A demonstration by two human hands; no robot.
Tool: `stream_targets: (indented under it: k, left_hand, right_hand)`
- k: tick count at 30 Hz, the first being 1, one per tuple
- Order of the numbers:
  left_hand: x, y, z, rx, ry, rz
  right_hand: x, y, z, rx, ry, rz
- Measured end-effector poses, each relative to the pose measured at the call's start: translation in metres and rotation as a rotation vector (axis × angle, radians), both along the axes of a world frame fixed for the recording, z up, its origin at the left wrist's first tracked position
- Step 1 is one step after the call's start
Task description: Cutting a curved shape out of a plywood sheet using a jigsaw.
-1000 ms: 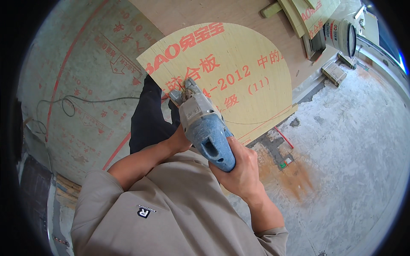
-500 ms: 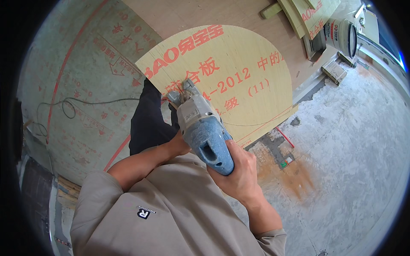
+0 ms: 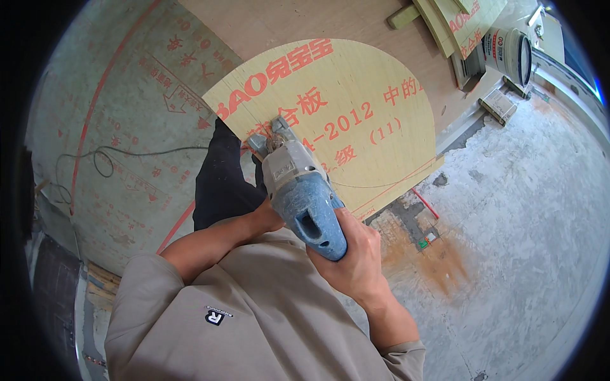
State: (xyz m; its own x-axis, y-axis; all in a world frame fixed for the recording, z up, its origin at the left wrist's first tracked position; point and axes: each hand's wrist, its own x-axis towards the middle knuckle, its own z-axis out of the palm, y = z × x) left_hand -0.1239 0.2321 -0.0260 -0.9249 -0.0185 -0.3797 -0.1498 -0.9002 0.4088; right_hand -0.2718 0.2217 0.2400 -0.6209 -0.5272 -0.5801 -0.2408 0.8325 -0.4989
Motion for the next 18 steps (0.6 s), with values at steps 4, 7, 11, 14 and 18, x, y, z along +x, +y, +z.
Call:
stream_targets:
  k: [4, 7, 11, 14, 18]
  left_hand:
    - [0.005, 0.006, -0.007, -0.115, 0.030, -0.011]
    - [0.005, 0.005, -0.008, -0.201, -0.020, -0.089]
    - [-0.002, -0.007, 0.006, 0.047, -0.048, -0.037]
    - [-0.007, -0.021, 0.023, 0.159, -0.144, -0.014]
    - [-0.012, -0.035, 0.034, -0.101, -0.136, -0.087]
  right_hand:
    - [0.000, -0.003, 0.001, 0.010, 0.000, -0.001]
    - [0.001, -0.003, 0.001, 0.016, 0.000, -0.014]
    - [0.003, -0.001, 0.002, 0.024, 0.001, -0.019]
    - [0.003, 0.003, 0.002, 0.009, -0.007, -0.024]
    - [0.003, 0.007, 0.002, 0.029, 0.002, 0.002]
